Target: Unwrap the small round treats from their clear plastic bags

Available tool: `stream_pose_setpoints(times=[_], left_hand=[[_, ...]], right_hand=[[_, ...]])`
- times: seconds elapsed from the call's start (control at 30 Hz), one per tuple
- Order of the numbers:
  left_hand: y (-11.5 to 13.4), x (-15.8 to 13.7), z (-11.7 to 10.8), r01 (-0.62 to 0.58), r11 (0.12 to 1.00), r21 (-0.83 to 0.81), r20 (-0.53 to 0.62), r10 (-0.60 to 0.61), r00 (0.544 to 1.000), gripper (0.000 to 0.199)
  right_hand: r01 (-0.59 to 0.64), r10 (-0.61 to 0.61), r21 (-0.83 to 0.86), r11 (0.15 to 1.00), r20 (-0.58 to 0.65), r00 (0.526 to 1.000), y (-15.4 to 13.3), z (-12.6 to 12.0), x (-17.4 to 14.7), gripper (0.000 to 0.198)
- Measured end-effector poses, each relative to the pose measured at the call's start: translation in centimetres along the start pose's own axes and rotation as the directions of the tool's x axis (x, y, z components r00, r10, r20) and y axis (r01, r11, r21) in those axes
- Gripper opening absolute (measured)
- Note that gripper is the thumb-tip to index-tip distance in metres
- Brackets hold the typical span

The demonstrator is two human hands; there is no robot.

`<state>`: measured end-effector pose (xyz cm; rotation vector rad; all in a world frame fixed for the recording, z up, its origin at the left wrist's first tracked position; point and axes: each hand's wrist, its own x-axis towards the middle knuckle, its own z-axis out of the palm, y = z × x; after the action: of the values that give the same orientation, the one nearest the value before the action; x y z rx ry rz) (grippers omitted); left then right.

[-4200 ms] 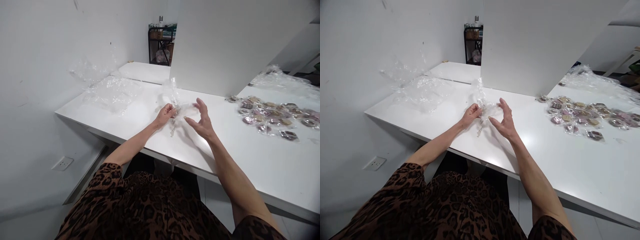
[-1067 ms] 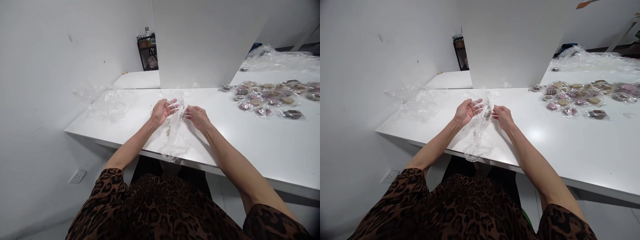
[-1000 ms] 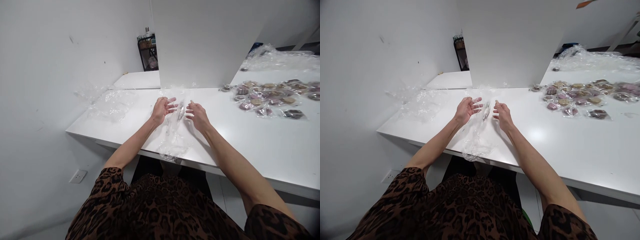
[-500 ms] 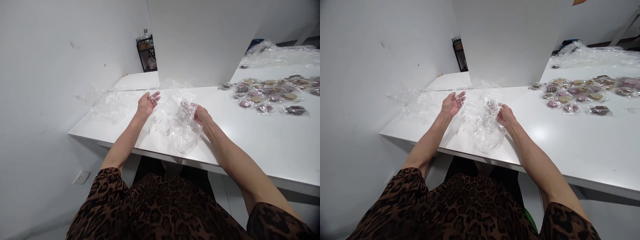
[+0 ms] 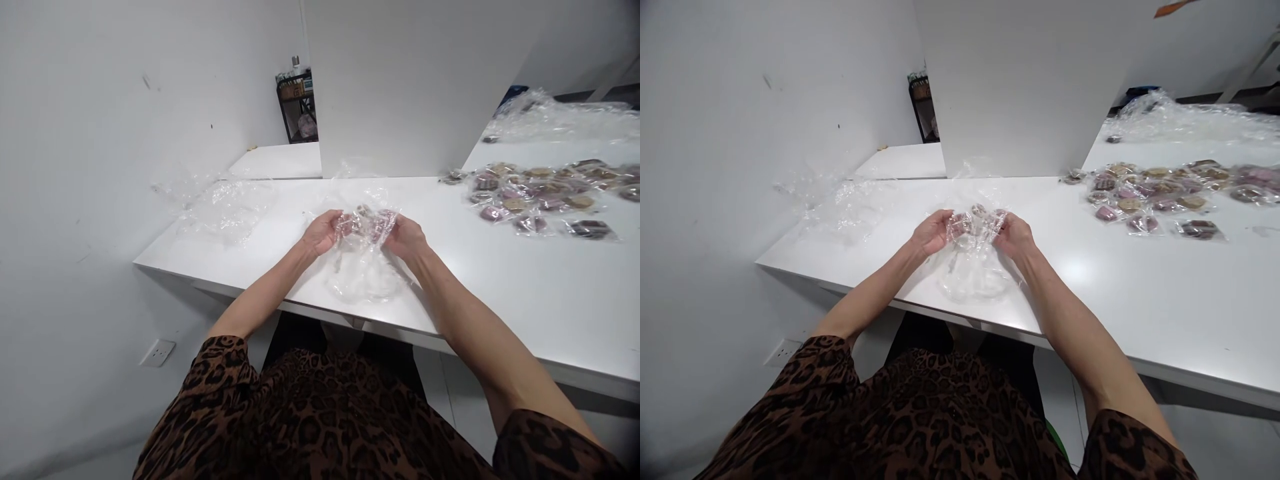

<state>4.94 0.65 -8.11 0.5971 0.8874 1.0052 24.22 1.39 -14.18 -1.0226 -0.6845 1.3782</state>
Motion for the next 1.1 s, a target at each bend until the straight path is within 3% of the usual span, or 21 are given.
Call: stream_pose_setpoints(times=[0.1, 0.17, 0.3, 0.47, 0.63, 0.73, 0.8, 0.87, 0.97, 1.1], left_hand=[[1.6, 0.1, 0.4, -0.069, 0.997, 0.032, 0.050, 0.067, 0.996, 0.018], [2.0, -0.1, 0.6, -0.101, 0.991, 0.091, 0.095, 0.092, 0.991, 0.017], [2.6, -0.8, 1.3, -0.157, 0.969, 0.192, 0.119, 0.136, 0.984, 0.009], [4.9, -1.6, 1.4, -0.261, 0.948, 0.184, 0.090, 0.248, 0.965, 0.007], [6.3, -2.1, 0.5, -0.314, 0.924, 0.217, 0.072, 0.306, 0.949, 0.006], [6.5, -1.8, -0.1, -0.338, 0.913, 0.228, -0.002, 0.347, 0.938, 0.010], [6.8, -1.4, -0.5, -0.335, 0.901, 0.275, -0.068, 0.365, 0.928, 0.015], [7.3, -1.0, -0.6, -0.339, 0.872, 0.354, -0.084, 0.391, 0.917, 0.018], [8.6, -0.8, 0.0, -0.424, 0.799, 0.427, 0.016, 0.462, 0.887, 0.022], [10.1, -1.0, 2.4, -0.551, 0.706, 0.446, 0.156, 0.544, 0.824, 0.026]], right_hand=[[-0.122, 0.124, 0.051, 0.991, -0.045, 0.991, -0.4, -0.2, -0.1, 0.046], [-0.121, 0.122, 0.039, 0.992, -0.004, 0.993, -0.6, 0.1, -0.4, 0.053], [-0.050, 0.051, -0.025, 0.998, 0.047, 0.998, -0.8, 0.5, -1.1, 0.041], [0.011, -0.020, -0.148, 0.989, -0.061, 0.998, -1.4, -0.7, -0.5, 0.039], [-0.036, 0.014, -0.177, 0.984, -0.127, 0.992, -2.0, -2.3, 0.5, 0.038], [-0.110, 0.069, -0.169, 0.980, -0.229, 0.971, -2.0, -3.3, 1.3, 0.037], [-0.123, 0.061, -0.148, 0.981, -0.369, 0.927, -2.1, -4.0, 1.9, 0.033], [-0.061, -0.027, -0.160, 0.985, -0.498, 0.867, -2.1, -4.6, 2.3, 0.032], [0.065, -0.183, -0.233, 0.970, -0.531, 0.828, -2.0, -5.0, 2.6, 0.042], [0.086, -0.206, -0.271, 0.959, -0.456, 0.866, -1.7, -4.4, 2.3, 0.047]])
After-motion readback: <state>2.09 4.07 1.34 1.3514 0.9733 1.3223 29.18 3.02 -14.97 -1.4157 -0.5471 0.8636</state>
